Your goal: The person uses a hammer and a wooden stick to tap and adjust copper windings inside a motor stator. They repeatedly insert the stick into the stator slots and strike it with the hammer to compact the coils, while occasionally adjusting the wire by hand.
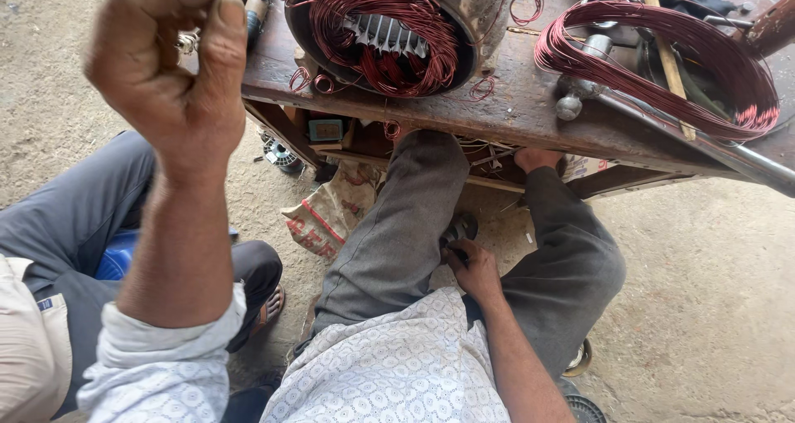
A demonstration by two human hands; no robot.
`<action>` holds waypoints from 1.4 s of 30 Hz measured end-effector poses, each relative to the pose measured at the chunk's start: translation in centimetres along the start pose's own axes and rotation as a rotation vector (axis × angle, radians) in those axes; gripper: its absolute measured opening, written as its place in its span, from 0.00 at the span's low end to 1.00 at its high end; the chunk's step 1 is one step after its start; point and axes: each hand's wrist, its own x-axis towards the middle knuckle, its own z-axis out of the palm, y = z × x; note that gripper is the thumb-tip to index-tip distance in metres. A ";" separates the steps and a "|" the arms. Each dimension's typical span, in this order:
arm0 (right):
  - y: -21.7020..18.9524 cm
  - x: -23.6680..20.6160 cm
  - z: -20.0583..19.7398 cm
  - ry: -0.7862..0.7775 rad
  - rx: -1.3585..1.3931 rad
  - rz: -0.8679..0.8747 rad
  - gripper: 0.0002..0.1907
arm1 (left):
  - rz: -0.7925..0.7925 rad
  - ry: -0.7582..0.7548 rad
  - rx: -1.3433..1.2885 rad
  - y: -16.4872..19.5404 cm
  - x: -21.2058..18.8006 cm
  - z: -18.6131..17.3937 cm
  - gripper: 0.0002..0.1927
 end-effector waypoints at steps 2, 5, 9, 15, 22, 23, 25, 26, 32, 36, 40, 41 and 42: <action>0.0 -0.1 0.0 -0.001 0.022 -0.010 0.12 | 0.107 -0.066 0.052 0.8 1.9 -0.2 0.07; 0.3 -0.2 0.0 -0.013 0.007 -0.016 0.12 | 0.228 -0.115 0.059 1.7 4.0 -0.1 0.08; 0.6 -0.3 0.0 -0.019 -0.012 -0.056 0.12 | 0.295 -0.155 0.038 1.1 4.6 -0.2 0.08; -0.8 0.0 -1.2 0.196 0.045 -0.177 0.08 | -0.029 -0.006 -0.271 -4.3 0.6 -1.2 0.08; -4.1 1.8 -13.7 0.884 -0.133 -0.448 0.07 | -0.550 0.049 -0.142 -3.5 -8.6 -4.2 0.12; -4.6 2.4 -16.0 0.956 -0.140 -0.453 0.05 | -0.556 0.024 -0.128 -2.9 -9.2 -3.8 0.11; -5.3 4.3 -20.7 1.054 -0.191 -0.517 0.04 | -0.537 -0.016 -0.122 -1.2 -9.9 -2.7 0.08; -5.6 5.6 -22.9 1.080 -0.236 -0.572 0.04 | -0.521 -0.016 -0.143 -0.4 -10.1 -1.9 0.07; -6.4 16.2 -30.6 0.912 -0.339 -0.630 0.04 | -0.394 -0.209 -0.104 4.4 -13.2 3.4 0.03; -5.8 22.6 -32.5 0.792 -0.479 -0.539 0.10 | -0.345 -0.362 -0.143 7.7 -16.9 6.4 0.02; -5.3 26.9 -33.1 0.713 -0.501 -0.363 0.13 | -0.645 -0.654 -0.166 11.3 -19.6 7.3 0.05; -5.3 27.7 -33.2 0.679 -0.531 -0.303 0.12 | -0.560 -0.637 -0.159 11.8 -20.0 7.6 0.05; -5.5 28.4 -33.3 0.597 -0.525 -0.261 0.14 | -0.479 -0.620 -0.152 12.2 -20.3 7.9 0.06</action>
